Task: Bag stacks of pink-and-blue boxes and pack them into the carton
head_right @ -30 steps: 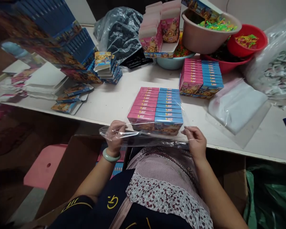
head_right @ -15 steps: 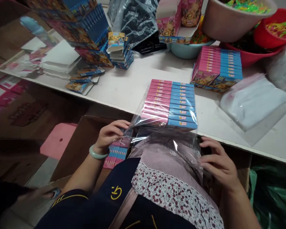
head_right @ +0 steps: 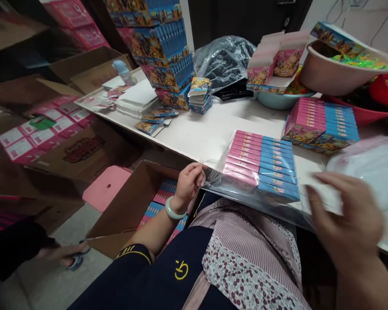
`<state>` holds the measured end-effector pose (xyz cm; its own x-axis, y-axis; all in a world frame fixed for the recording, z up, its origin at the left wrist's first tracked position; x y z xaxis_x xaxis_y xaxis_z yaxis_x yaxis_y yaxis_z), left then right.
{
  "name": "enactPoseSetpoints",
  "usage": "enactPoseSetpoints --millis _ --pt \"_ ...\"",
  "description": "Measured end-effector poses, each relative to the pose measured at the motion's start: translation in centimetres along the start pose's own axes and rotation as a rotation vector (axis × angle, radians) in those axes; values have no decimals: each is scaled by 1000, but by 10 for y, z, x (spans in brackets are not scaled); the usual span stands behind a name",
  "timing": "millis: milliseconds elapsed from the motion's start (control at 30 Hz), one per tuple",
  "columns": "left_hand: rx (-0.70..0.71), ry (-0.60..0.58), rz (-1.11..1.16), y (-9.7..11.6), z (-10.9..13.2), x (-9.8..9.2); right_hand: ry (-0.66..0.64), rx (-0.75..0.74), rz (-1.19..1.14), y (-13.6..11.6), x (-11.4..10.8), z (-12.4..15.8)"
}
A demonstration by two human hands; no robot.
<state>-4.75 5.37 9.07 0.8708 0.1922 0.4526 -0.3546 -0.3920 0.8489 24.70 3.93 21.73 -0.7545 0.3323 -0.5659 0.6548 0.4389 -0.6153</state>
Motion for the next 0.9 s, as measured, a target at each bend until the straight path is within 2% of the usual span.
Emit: enactPoseSetpoints --millis 67,133,200,300,367,467,567,633,700,767,833,900 --pt "85 -12 -57 10 4 -1 -322 -259 -63 -66 56 -5" --pt "148 -51 -140 20 7 0 -370 -393 64 -108 102 -11" --pt "189 -118 -253 30 9 4 -365 -444 192 -126 138 -16" --pt "250 -244 -419 44 9 10 -385 -473 282 -127 168 -17" --pt "305 -331 -482 50 9 14 -395 -438 274 -117 174 -18" --pt "324 -408 -456 48 9 14 -381 -230 97 -89 165 -33" --pt "245 -346 -372 38 7 4 -337 77 -247 -50 132 -55" --pt "191 -269 -355 32 6 -2 -345 172 -398 -38 110 -61" --pt "165 -220 -375 29 5 -4 -447 101 -396 -48 102 -54" --pt "188 -211 -429 31 5 -1 -533 -50 -285 -69 108 -40" --pt "252 -249 -496 38 5 6 -500 -163 -139 -87 122 -26" --pt "331 -310 -564 47 6 14 -405 -228 -8 -98 139 -17"
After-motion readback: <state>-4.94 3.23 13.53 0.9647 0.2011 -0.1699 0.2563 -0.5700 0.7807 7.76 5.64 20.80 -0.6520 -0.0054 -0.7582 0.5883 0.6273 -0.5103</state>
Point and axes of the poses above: each hand's wrist, its own z-axis away from the middle knuckle, its own x-axis out of the palm, y = z × x, the point moved 8 cm from there along -z, towards the middle knuckle, and after that the axes turned 15 degrees about x, right-handed, at the moved point
